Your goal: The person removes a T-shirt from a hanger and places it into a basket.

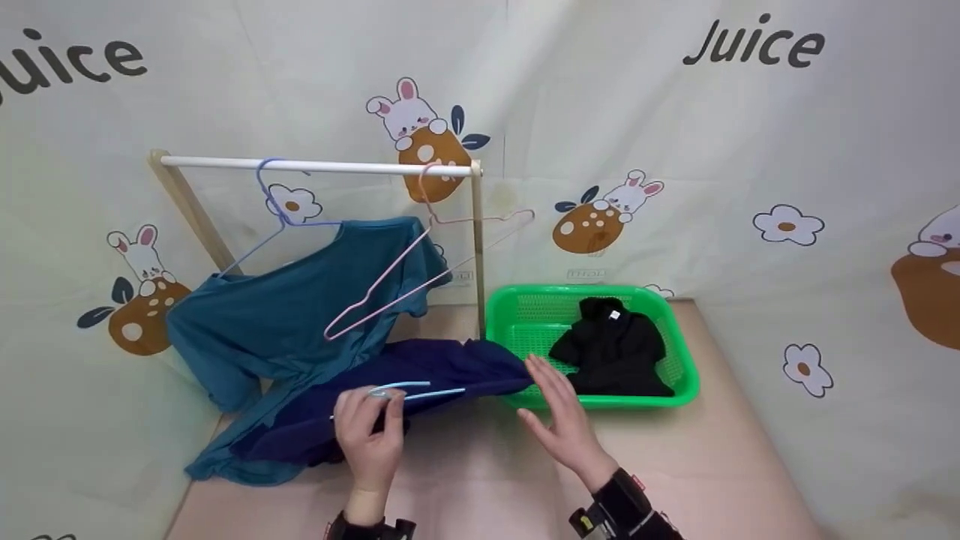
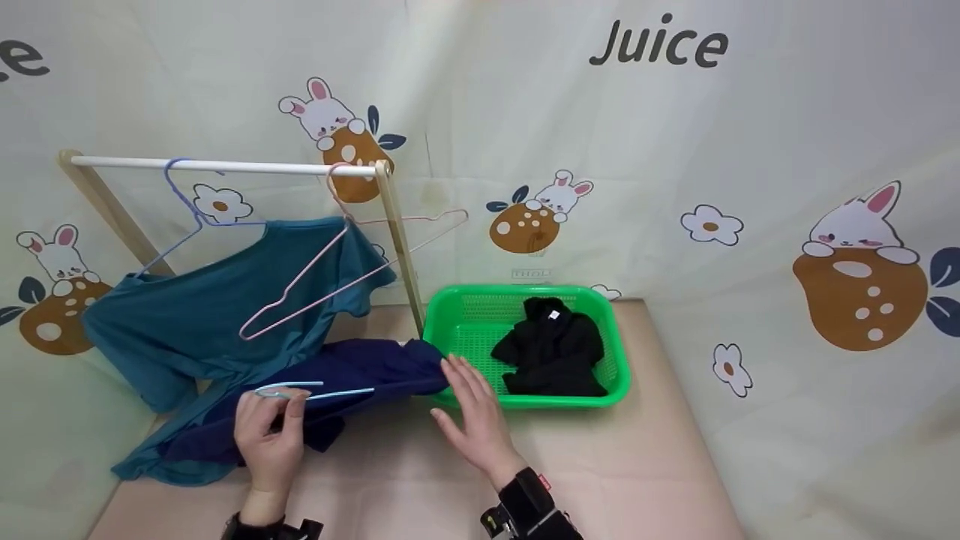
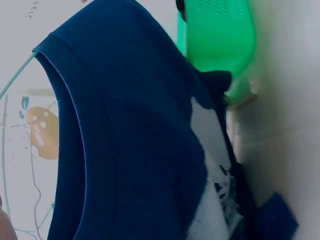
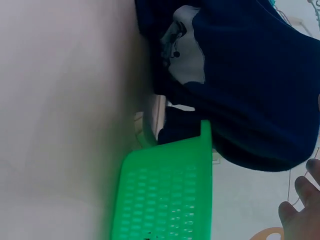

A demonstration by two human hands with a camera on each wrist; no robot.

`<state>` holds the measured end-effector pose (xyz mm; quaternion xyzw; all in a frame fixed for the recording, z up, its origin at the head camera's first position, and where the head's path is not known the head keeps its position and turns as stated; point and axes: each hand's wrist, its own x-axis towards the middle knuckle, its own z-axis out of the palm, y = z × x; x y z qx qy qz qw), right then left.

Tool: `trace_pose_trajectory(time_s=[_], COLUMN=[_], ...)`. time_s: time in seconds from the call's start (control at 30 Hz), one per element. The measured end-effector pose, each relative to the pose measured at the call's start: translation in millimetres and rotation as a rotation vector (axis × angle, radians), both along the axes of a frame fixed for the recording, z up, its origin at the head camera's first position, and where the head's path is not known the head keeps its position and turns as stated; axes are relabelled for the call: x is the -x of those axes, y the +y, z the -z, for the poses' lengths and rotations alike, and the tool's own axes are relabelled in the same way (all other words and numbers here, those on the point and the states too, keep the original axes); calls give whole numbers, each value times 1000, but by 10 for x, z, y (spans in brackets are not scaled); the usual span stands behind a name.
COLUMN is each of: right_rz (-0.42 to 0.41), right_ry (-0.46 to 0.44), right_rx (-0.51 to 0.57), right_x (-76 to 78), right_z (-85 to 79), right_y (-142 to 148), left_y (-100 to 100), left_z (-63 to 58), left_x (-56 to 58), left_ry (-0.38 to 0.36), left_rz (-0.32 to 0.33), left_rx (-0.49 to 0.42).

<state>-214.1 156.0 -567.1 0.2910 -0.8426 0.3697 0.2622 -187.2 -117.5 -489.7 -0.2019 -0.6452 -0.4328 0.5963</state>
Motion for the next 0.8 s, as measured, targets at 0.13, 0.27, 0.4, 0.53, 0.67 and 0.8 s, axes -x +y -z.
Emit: trace_pose_trajectory(time_s=[0.13, 0.27, 0.4, 0.53, 0.67, 0.8], right_rz=[-25, -42, -48, -37, -4, 77], right_ry=[32, 32, 34, 44, 42, 25], right_rx=[8, 44, 72, 100, 151, 197], right_x=[-2, -12, -13, -10, -5, 13], right_z=[-18, -24, -18, -4, -11, -32], right_y=[-10, 10, 49, 90, 136, 215], left_y=[67, 110, 125, 129, 112, 58], left_z=[-30, -38, -44, -52, -59, -83], left_x=[4, -5, -15, -9, 12, 29], left_ry=[-18, -51, -92, -118, -127, -138], left_rz=[41, 68, 70, 73, 89, 98], left_rx=[1, 3, 12, 25, 45, 56])
